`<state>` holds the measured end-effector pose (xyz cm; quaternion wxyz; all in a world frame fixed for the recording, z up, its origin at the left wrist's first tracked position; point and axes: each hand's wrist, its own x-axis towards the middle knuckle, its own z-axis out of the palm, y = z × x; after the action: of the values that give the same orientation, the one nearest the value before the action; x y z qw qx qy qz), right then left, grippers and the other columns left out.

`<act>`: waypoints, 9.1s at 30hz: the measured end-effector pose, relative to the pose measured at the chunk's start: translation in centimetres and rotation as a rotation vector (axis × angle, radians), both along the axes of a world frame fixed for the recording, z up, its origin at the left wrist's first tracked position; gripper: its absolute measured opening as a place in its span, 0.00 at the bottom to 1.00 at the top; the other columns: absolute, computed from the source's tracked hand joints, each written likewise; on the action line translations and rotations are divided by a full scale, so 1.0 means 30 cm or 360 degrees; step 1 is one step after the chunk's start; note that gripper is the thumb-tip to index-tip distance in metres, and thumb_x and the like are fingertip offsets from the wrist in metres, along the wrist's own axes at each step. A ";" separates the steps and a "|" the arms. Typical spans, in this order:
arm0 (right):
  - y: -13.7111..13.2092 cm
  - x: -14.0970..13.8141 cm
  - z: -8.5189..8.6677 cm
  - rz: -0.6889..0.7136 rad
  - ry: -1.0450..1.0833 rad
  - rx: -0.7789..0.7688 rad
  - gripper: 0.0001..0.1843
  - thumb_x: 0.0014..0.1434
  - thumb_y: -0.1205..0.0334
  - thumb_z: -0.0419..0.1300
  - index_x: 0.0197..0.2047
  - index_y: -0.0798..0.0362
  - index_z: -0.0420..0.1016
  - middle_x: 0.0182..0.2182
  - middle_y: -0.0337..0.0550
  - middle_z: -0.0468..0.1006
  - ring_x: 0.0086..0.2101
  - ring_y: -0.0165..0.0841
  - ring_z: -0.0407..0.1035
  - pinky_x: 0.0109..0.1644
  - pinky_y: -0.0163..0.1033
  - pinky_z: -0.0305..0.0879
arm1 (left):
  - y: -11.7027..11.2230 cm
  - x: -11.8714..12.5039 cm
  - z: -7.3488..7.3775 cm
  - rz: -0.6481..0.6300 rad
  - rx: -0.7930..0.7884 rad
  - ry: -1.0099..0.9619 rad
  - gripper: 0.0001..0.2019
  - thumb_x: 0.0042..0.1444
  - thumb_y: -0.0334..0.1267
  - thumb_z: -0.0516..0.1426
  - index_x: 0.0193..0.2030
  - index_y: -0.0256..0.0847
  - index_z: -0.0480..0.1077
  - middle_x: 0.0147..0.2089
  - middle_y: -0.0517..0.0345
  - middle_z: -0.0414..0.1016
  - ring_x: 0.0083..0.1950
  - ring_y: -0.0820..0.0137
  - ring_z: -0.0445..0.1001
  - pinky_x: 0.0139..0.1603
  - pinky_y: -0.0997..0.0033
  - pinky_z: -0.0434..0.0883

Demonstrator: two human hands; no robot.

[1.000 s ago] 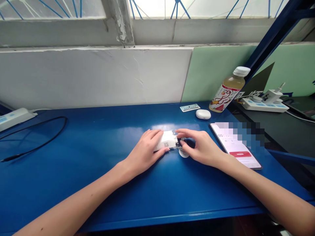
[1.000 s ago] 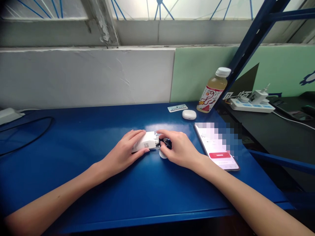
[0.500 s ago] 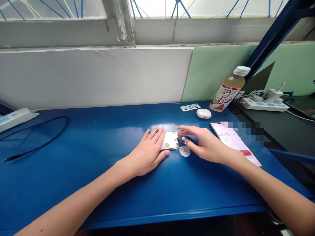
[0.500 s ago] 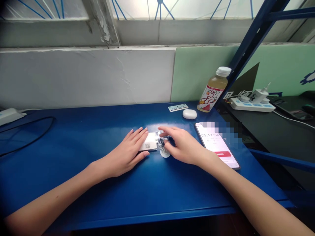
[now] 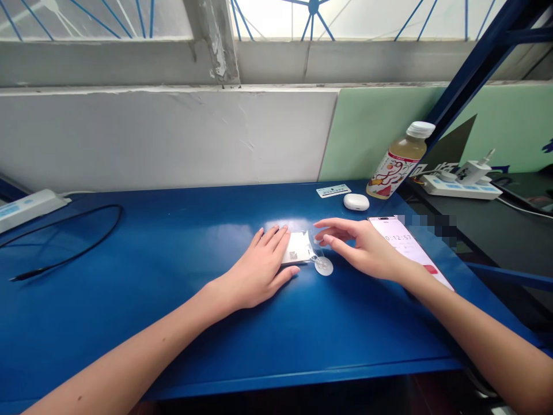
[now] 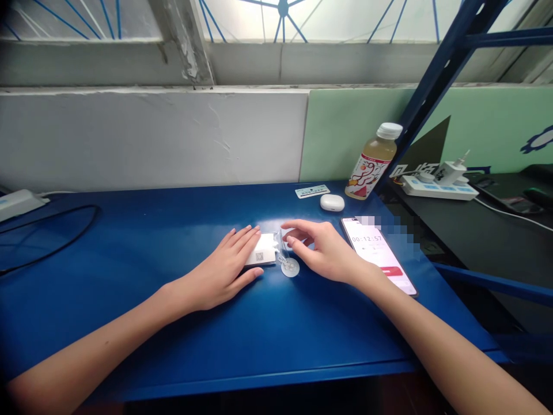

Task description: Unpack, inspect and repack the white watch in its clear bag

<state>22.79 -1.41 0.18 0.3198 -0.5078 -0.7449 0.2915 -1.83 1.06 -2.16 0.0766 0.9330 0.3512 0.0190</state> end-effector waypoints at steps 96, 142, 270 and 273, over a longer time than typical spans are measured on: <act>0.021 0.018 -0.026 0.0208 -0.0093 0.0660 0.10 0.63 0.65 0.60 0.48 0.51 0.78 0.44 0.47 0.80 0.42 0.37 0.75 0.47 0.42 0.74 | 0.007 -0.022 0.056 -0.0294 -0.0530 -0.0850 0.21 0.72 0.39 0.46 0.70 0.47 0.54 0.70 0.53 0.60 0.69 0.60 0.61 0.68 0.57 0.61; 0.034 -0.012 -0.076 -0.0089 -0.0022 0.0116 0.13 0.65 0.58 0.57 0.46 0.52 0.80 0.41 0.46 0.84 0.40 0.39 0.77 0.40 0.43 0.73 | 0.018 -0.013 0.028 0.0008 -0.0078 -0.0929 0.11 0.59 0.34 0.60 0.49 0.40 0.71 0.48 0.53 0.73 0.45 0.67 0.74 0.44 0.67 0.74; 0.025 0.091 -0.020 0.0279 -0.0838 0.0140 0.33 0.62 0.41 0.56 0.66 0.48 0.66 0.68 0.52 0.60 0.66 0.53 0.54 0.65 0.59 0.58 | 0.078 -0.065 0.026 -0.0206 0.0189 -0.0406 0.29 0.60 0.51 0.59 0.64 0.38 0.64 0.65 0.41 0.66 0.67 0.53 0.64 0.71 0.45 0.52; 0.022 0.095 -0.016 0.0316 -0.0861 0.0200 0.36 0.62 0.41 0.57 0.68 0.49 0.63 0.69 0.53 0.58 0.66 0.54 0.53 0.65 0.60 0.58 | 0.083 -0.064 0.023 -0.0235 0.0208 -0.0431 0.21 0.64 0.45 0.57 0.61 0.39 0.67 0.59 0.45 0.73 0.60 0.58 0.72 0.69 0.48 0.57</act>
<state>25.66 -0.74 -0.30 0.1104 -0.4709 -0.8657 0.1287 -3.75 3.55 -1.47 0.0634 0.9481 0.2663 0.1617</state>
